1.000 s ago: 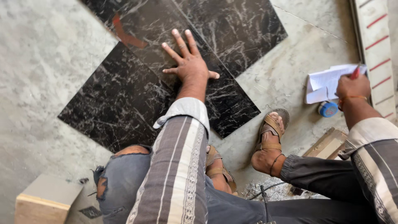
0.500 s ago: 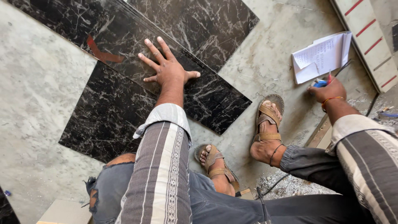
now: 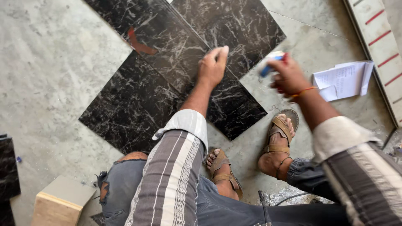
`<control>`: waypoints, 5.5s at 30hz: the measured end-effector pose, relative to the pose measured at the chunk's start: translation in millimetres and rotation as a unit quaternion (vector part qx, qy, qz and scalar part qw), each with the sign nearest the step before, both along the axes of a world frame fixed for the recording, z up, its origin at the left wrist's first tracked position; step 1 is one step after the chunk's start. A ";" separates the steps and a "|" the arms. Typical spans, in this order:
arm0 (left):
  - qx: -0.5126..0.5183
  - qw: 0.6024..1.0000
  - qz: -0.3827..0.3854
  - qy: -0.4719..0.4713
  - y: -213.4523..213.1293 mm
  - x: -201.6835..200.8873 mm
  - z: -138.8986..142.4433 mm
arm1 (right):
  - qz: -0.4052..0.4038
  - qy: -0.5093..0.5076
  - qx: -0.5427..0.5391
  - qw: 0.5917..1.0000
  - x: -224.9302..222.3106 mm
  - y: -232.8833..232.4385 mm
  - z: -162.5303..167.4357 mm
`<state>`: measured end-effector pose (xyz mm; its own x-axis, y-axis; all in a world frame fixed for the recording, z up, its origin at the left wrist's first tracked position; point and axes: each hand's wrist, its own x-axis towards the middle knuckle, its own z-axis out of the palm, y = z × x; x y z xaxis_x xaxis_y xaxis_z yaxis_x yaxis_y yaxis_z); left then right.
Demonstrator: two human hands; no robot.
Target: The person measures a dark marble tile with a tape measure and marks it with a red pencil. They then use a long straightedge to draw a straight line across the tile and score it with a utility knife. The tile is snapped along the scored line into two pieces, and the person continues to measure and mark the cut pieces.
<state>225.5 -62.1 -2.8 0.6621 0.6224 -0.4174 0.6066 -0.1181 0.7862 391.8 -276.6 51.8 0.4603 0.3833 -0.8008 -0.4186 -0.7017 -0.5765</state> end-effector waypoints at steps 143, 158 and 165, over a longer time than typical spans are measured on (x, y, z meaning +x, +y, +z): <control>0.064 0.888 -0.160 0.425 61.3 -32.5 16.5 | 0.463 -0.383 -0.204 0.772 -5.8 66.9 -63.1; 0.012 0.883 -0.121 0.454 68.9 -0.7 31.8 | 0.493 -0.240 -0.156 0.822 14.7 141.8 -27.7; 0.001 0.879 -0.125 0.460 74.9 4.7 36.1 | 0.593 -0.194 -0.204 0.754 8.1 232.1 -41.6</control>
<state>230.1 12.8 33.4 0.1614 0.5069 -0.8468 0.9407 -0.3384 -0.0232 399.9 -44.5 10.2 0.2170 0.4681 -0.8566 0.7880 -0.6019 -0.1293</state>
